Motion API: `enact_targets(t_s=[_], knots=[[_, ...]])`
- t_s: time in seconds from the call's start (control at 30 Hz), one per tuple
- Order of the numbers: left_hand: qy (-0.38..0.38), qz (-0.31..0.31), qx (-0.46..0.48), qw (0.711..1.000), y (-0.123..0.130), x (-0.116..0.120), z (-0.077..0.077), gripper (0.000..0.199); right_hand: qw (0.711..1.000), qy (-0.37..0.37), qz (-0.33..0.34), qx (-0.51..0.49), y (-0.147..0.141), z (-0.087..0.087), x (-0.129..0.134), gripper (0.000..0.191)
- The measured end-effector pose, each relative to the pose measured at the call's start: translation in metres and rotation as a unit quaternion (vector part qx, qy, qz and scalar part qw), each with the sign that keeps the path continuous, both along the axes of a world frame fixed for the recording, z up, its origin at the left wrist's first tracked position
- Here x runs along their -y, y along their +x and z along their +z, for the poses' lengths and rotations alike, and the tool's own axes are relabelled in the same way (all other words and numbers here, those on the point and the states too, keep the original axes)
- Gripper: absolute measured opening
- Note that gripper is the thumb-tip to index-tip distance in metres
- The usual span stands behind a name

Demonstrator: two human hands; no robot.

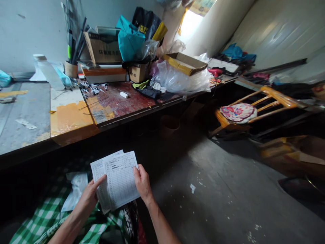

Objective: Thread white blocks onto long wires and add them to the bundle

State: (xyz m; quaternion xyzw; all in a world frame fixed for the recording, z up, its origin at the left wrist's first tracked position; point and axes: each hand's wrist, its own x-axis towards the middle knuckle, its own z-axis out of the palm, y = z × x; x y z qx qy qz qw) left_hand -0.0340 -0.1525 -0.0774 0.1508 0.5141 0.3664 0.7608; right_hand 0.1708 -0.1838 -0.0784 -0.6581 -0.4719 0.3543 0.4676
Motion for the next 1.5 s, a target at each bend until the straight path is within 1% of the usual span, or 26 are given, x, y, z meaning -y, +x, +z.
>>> enact_targets(t_s=[0.17,0.23,0.4,0.47,0.57,0.77,0.97,1.2,1.5], knots=[[0.022,-0.022,0.016,0.999,-0.003,-0.001,0.004,0.029,1.0,0.001,-0.006,0.001,0.001,-0.001,0.0,0.025],[0.024,-0.027,0.013,0.999,-0.005,-0.002,0.001,0.029,1.0,0.001,-0.01,0.003,0.003,-0.002,0.0,0.026],[0.022,-0.046,0.002,0.999,-0.012,-0.005,-0.011,0.032,1.0,-0.001,-0.016,0.004,0.005,-0.004,-0.001,0.026],[0.03,-0.055,0.011,0.998,-0.014,-0.007,-0.013,0.033,1.0,0.0,-0.017,0.005,0.004,-0.003,-0.001,0.026],[0.039,-0.06,0.022,0.997,-0.017,-0.008,-0.011,0.034,1.0,0.0,-0.019,0.007,0.004,-0.002,-0.001,0.027],[0.038,-0.072,0.045,0.996,-0.023,-0.012,-0.008,0.044,1.0,-0.003,-0.024,0.01,0.01,-0.002,-0.002,0.027],[0.063,-0.076,0.048,0.994,-0.027,-0.014,-0.006,0.044,0.999,-0.001,-0.031,0.014,0.015,-0.002,-0.003,0.028],[0.055,-0.08,0.039,0.994,-0.026,-0.014,-0.003,0.049,0.999,-0.007,-0.031,0.021,0.015,-0.001,-0.004,0.028],[0.06,-0.081,0.043,0.994,-0.024,-0.014,0.005,0.049,0.999,-0.008,-0.035,0.017,0.015,-0.002,-0.005,0.03]])
